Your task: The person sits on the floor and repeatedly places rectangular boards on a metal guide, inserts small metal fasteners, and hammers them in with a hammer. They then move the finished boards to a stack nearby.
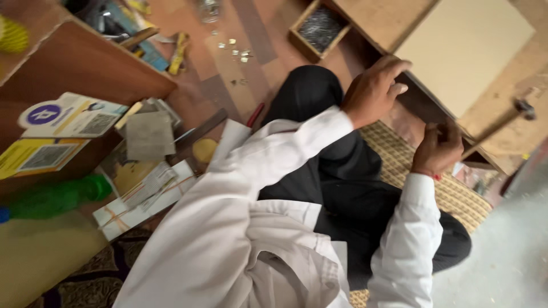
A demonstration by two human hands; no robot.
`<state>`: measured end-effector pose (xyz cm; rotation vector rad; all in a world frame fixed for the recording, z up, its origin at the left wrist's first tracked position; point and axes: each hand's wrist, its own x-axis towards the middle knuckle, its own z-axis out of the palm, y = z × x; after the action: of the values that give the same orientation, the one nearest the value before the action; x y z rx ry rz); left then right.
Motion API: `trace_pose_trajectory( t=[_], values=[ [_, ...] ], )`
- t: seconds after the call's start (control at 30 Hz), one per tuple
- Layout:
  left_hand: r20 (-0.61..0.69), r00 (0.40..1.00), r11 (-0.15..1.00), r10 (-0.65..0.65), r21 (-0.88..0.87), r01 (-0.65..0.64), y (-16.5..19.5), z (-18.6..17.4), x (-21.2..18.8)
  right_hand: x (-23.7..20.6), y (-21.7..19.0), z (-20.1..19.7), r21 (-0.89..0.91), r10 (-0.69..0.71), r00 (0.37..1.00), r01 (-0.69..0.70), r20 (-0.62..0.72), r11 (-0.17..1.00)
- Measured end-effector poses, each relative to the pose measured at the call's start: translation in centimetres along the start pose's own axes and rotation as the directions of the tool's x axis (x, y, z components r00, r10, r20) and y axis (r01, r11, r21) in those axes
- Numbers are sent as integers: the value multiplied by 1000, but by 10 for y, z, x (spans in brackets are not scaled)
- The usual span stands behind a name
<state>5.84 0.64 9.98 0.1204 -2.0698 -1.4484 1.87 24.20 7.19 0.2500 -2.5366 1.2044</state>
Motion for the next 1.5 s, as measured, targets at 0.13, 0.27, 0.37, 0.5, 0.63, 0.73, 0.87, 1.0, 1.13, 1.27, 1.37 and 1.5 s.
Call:
trace_pose_trajectory(
  t=[0.13, 0.27, 0.37, 0.5, 0.63, 0.73, 0.87, 1.0, 1.13, 1.27, 1.37, 1.5],
  values=[
    [-8, 978, 956, 208, 214, -202, -51, -124, -6, -39, -12, 18, 164, 74, 927, -142, 367, 976],
    [-327, 938, 838, -114, 476, 268, -121, -246, 6, -55, -15, 37, -89, -128, 933, 167, 335, 982],
    [-325, 851, 620, -412, 585, 523, -146, -278, -8, -54, -9, 45, -123, -133, 944, 177, 304, 976],
    [-357, 793, 536, -493, 593, 600, -158, -262, -14, -55, 5, 49, -49, -128, 950, 148, 286, 988],
    [-356, 840, 531, -409, 656, 537, -168, -245, -5, -59, 7, 53, -168, -107, 961, 153, 255, 974],
    [-343, 902, 688, -260, 590, 423, -170, -240, -2, -64, -3, 53, -153, -58, 972, 95, 229, 984],
    [-358, 885, 944, -297, 29, 329, -160, -244, 1, -66, -24, 50, -7, 58, 982, -57, 178, 998],
    [-228, 930, 940, -288, -252, 229, -103, -224, 29, -60, -49, 42, 116, 126, 985, -139, 114, 983],
    [219, 948, 859, -230, -413, 303, -20, -138, 46, -57, -82, 42, 540, 298, 933, -360, 202, 761],
    [454, 891, 998, 19, -65, 12, 23, -39, 30, -51, -102, 36, 638, 215, 962, -274, 171, 720],
    [508, 853, 992, -116, 23, 121, 20, -6, 16, -46, -99, 27, 607, 264, 947, -319, 181, 728],
    [574, 806, 975, -142, -59, 214, 4, -1, 24, -31, -83, 24, 519, 278, 929, -368, 245, 771]
  ],
)
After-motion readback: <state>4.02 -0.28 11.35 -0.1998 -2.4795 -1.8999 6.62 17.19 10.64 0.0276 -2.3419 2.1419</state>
